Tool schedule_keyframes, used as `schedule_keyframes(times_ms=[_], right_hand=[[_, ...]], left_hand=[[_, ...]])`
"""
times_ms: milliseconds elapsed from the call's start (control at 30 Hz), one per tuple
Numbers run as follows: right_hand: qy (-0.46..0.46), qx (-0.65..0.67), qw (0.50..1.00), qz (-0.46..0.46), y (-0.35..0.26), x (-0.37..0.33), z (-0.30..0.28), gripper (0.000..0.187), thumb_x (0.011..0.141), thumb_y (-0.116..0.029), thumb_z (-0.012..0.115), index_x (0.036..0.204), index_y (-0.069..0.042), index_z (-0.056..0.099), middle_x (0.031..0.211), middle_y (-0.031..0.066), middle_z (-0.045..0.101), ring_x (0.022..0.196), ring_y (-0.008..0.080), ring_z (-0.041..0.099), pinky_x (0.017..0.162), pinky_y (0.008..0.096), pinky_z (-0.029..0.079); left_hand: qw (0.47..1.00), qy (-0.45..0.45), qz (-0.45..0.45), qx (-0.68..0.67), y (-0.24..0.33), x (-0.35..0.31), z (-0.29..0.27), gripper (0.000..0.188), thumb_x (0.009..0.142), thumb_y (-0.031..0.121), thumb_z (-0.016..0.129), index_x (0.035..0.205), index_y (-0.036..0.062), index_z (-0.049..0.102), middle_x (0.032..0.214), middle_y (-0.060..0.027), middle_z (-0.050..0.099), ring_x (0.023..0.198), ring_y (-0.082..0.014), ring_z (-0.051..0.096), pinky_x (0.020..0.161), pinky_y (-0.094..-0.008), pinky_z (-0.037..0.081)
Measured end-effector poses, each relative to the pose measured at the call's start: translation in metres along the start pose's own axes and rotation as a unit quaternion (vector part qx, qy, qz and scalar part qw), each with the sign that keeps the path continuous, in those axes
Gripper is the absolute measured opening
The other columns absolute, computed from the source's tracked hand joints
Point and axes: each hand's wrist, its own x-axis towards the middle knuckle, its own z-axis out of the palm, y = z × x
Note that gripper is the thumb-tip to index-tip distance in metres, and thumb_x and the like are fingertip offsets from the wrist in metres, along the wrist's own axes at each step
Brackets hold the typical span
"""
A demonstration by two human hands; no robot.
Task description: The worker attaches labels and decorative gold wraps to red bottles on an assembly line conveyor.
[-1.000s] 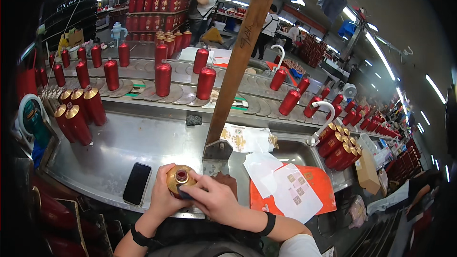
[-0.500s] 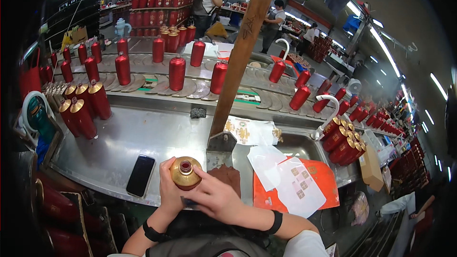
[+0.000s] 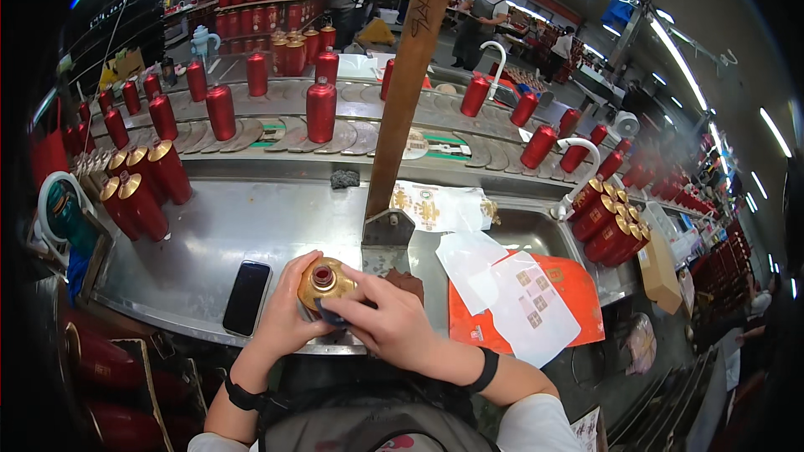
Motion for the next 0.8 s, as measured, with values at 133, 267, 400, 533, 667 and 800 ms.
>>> schedule_keyframes(times_ms=[133, 267, 400, 533, 667, 800], right_hand=[[-0.005, -0.021, 0.997, -0.073, 0.006, -0.013, 0.015, 0.045, 0.066, -0.002, 0.074, 0.109, -0.011, 0.07, 0.098, 0.0124, 0.064, 0.086, 0.029, 0.067, 0.088, 0.0368, 0.055], [-0.033, -0.008, 0.995, -0.097, 0.003, -0.011, 0.008, 0.047, 0.063, -0.002, 0.074, 0.109, -0.012, 0.07, 0.104, 0.0137, 0.065, 0.084, 0.0281, 0.066, 0.083, 0.0356, 0.056], [0.012, -0.04, 0.999, -0.029, 0.006, -0.003, 0.01, 0.045, 0.064, -0.002, 0.075, 0.107, -0.012, 0.071, 0.109, 0.0137, 0.066, 0.089, 0.026, 0.068, 0.077, 0.0348, 0.056], [-0.007, -0.005, 0.996, -0.088, 0.004, -0.018, 0.024, 0.036, 0.062, 0.004, 0.071, 0.097, -0.008, 0.072, 0.091, 0.0111, 0.064, 0.099, 0.0354, 0.066, 0.098, 0.0459, 0.051], [-0.076, 0.028, 0.997, 0.018, -0.005, 0.001, -0.027, 0.049, 0.061, 0.011, 0.068, 0.106, -0.007, 0.073, 0.087, 0.0107, 0.059, 0.101, 0.0342, 0.066, 0.103, 0.047, 0.05], [-0.048, 0.058, 0.996, 0.038, 0.013, 0.006, -0.016, 0.036, 0.074, 0.013, 0.067, 0.106, -0.004, 0.072, 0.084, 0.0103, 0.058, 0.098, 0.0295, 0.067, 0.101, 0.0451, 0.051]], left_hand=[[0.999, 0.02, 0.018, 0.032, -0.004, -0.001, 0.006, 0.086, 0.065, 0.012, 0.085, 0.138, 0.0044, 0.042, 0.133, -0.0161, 0.049, 0.124, -0.033, 0.052, 0.106, -0.0394, 0.042], [0.999, 0.036, 0.016, 0.028, 0.001, -0.001, 0.008, 0.08, 0.067, 0.009, 0.082, 0.137, 0.0041, 0.043, 0.132, -0.0163, 0.05, 0.123, -0.0336, 0.053, 0.104, -0.0394, 0.043], [0.995, 0.073, 0.036, 0.052, -0.006, -0.003, 0.015, 0.078, 0.068, 0.009, 0.082, 0.136, 0.0034, 0.044, 0.131, -0.0165, 0.052, 0.122, -0.0325, 0.054, 0.104, -0.0385, 0.043], [0.991, 0.108, 0.05, 0.068, -0.019, 0.001, 0.021, 0.088, 0.062, 0.019, 0.089, 0.136, 0.003, 0.045, 0.13, -0.0164, 0.052, 0.122, -0.0324, 0.053, 0.105, -0.0389, 0.042], [0.99, 0.114, 0.071, 0.032, -0.014, 0.007, 0.018, 0.096, 0.062, 0.035, 0.092, 0.137, 0.0029, 0.043, 0.127, -0.0187, 0.051, 0.117, -0.0356, 0.055, 0.1, -0.0404, 0.045], [0.992, 0.021, 0.013, -0.127, -0.023, 0.009, 0.003, 0.099, 0.061, 0.024, 0.091, 0.142, 0.0037, 0.039, 0.133, -0.015, 0.05, 0.126, -0.0282, 0.051, 0.105, -0.0363, 0.041]])
